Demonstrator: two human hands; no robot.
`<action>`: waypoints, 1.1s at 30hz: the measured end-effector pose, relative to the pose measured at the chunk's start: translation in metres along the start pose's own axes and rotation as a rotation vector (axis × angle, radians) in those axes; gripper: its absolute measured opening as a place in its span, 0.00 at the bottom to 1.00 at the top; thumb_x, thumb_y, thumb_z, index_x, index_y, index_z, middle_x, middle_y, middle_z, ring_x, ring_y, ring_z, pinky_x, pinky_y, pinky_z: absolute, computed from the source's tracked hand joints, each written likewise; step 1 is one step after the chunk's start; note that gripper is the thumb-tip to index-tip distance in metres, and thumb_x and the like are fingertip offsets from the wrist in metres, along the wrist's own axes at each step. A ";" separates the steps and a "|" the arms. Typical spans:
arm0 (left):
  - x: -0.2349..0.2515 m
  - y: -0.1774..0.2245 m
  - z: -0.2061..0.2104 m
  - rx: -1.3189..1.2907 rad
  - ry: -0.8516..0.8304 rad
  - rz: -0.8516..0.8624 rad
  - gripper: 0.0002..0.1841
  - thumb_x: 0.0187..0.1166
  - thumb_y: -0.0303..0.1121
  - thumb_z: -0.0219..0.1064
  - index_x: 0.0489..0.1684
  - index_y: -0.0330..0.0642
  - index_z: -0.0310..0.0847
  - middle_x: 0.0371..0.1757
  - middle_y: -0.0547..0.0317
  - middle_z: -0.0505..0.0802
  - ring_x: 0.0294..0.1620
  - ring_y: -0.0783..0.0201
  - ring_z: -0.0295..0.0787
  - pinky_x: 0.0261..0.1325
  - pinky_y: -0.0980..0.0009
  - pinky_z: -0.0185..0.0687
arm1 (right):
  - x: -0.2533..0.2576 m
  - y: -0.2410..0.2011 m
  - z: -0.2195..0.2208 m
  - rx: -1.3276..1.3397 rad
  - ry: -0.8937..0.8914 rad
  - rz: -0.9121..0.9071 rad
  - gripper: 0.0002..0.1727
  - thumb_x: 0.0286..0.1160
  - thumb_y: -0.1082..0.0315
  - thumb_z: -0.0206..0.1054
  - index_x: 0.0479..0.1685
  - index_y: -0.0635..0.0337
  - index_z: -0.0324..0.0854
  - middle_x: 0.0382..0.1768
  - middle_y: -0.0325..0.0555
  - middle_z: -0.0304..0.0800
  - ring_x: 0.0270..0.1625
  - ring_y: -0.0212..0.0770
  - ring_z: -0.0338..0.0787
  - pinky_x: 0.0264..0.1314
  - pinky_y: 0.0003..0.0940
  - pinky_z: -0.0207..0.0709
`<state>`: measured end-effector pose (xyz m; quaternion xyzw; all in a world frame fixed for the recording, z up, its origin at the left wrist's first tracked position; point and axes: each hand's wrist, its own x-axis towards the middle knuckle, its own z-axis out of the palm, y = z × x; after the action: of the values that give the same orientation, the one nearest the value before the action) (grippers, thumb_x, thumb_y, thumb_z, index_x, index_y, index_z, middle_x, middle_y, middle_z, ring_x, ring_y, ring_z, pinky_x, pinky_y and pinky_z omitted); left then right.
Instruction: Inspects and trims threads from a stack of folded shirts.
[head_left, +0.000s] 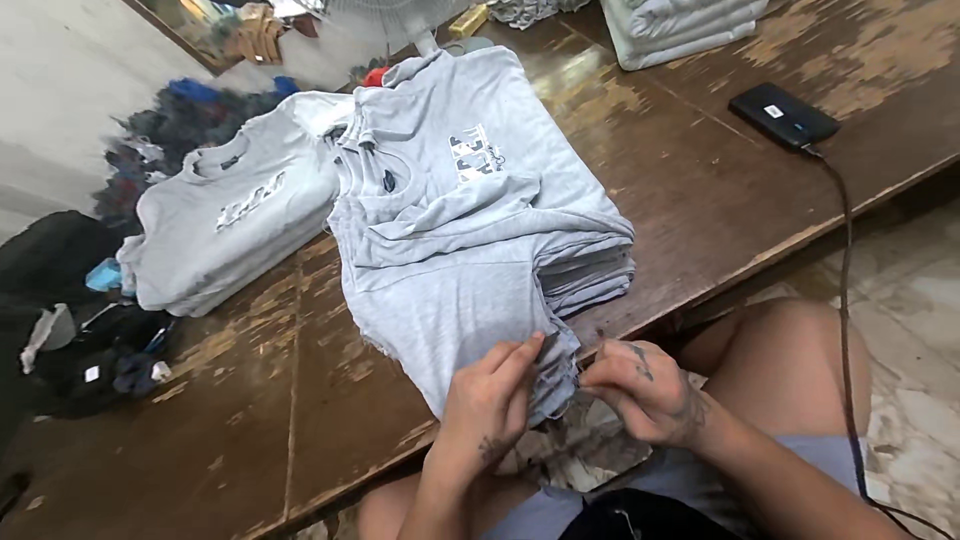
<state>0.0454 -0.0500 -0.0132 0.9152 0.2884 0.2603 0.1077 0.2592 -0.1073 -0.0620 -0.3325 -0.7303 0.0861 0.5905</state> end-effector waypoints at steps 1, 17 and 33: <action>-0.003 -0.001 -0.003 -0.029 0.017 -0.027 0.18 0.83 0.32 0.59 0.63 0.32 0.85 0.46 0.45 0.94 0.41 0.60 0.93 0.45 0.67 0.88 | -0.001 -0.001 -0.002 0.006 -0.016 -0.014 0.13 0.86 0.65 0.57 0.35 0.62 0.81 0.24 0.48 0.83 0.29 0.38 0.85 0.38 0.24 0.80; 0.035 -0.023 0.005 -0.904 0.248 -0.395 0.14 0.77 0.24 0.61 0.59 0.33 0.78 0.29 0.79 0.85 0.30 0.84 0.79 0.37 0.82 0.78 | 0.033 0.029 0.025 0.735 -0.072 0.433 0.16 0.72 0.75 0.58 0.59 0.59 0.69 0.43 0.27 0.85 0.45 0.18 0.86 0.51 0.20 0.82; 0.043 -0.014 0.004 -0.937 0.328 -0.630 0.09 0.75 0.21 0.60 0.48 0.36 0.82 0.30 0.71 0.89 0.31 0.79 0.85 0.39 0.79 0.84 | 0.040 -0.012 -0.015 -0.273 -0.188 0.093 0.20 0.83 0.48 0.63 0.42 0.56 0.89 0.53 0.57 0.91 0.60 0.55 0.90 0.60 0.48 0.85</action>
<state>0.0710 -0.0139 -0.0031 0.5879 0.4138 0.4537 0.5267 0.2649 -0.0969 -0.0189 -0.4336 -0.7710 0.0443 0.4644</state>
